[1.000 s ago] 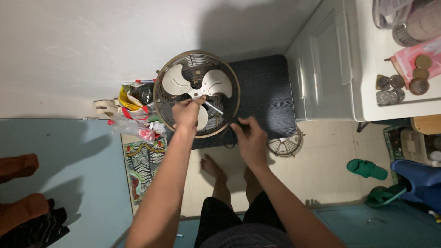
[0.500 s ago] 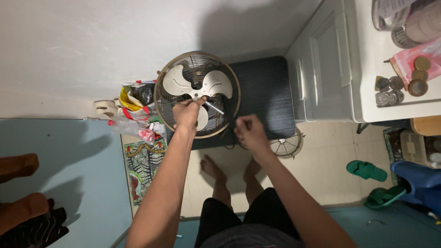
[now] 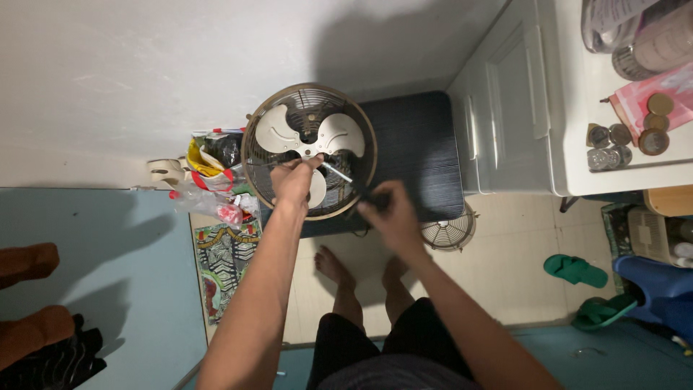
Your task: The person disassembles a small table fan by first removing the front grille, then using a screwdriver to loosen the central nut holding the fan blades. They remove the grille and set it aside, then proceed to unscrew the blade assembly.
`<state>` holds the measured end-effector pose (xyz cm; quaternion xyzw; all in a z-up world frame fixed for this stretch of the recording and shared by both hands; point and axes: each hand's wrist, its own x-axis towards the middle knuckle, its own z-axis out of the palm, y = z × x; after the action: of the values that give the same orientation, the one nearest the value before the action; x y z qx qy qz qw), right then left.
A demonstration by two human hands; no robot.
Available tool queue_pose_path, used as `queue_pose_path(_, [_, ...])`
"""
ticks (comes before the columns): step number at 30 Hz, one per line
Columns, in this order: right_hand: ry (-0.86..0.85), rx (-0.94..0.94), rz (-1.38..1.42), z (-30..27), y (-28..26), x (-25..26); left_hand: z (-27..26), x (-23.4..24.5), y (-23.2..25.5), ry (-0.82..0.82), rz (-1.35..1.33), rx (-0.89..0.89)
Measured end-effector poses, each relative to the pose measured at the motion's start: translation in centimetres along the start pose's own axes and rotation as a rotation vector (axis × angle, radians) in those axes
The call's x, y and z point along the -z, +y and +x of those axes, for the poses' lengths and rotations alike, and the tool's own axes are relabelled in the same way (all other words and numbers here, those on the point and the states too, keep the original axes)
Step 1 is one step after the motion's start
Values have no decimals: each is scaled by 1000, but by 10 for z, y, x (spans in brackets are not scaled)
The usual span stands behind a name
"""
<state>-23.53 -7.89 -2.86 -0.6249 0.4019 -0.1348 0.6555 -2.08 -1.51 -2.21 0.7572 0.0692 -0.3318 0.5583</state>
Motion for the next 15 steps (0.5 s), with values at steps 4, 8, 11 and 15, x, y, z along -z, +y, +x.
queue_pose_path(4, [-82, -481, 492, 11, -10, 22, -1, 2, -1, 29, 96, 16])
queue_pose_path(8, [-157, -649, 588, 26, -13, 31, 0, 2, 1, 8, 51, 20])
queue_pose_path(11, [-125, -595, 497, 29, -10, 30, 1, 3, -3, -6, -9, -37])
queue_pose_path(15, [-113, -350, 292, 23, -13, 26, 6, 4, -4, -28, 6, 38])
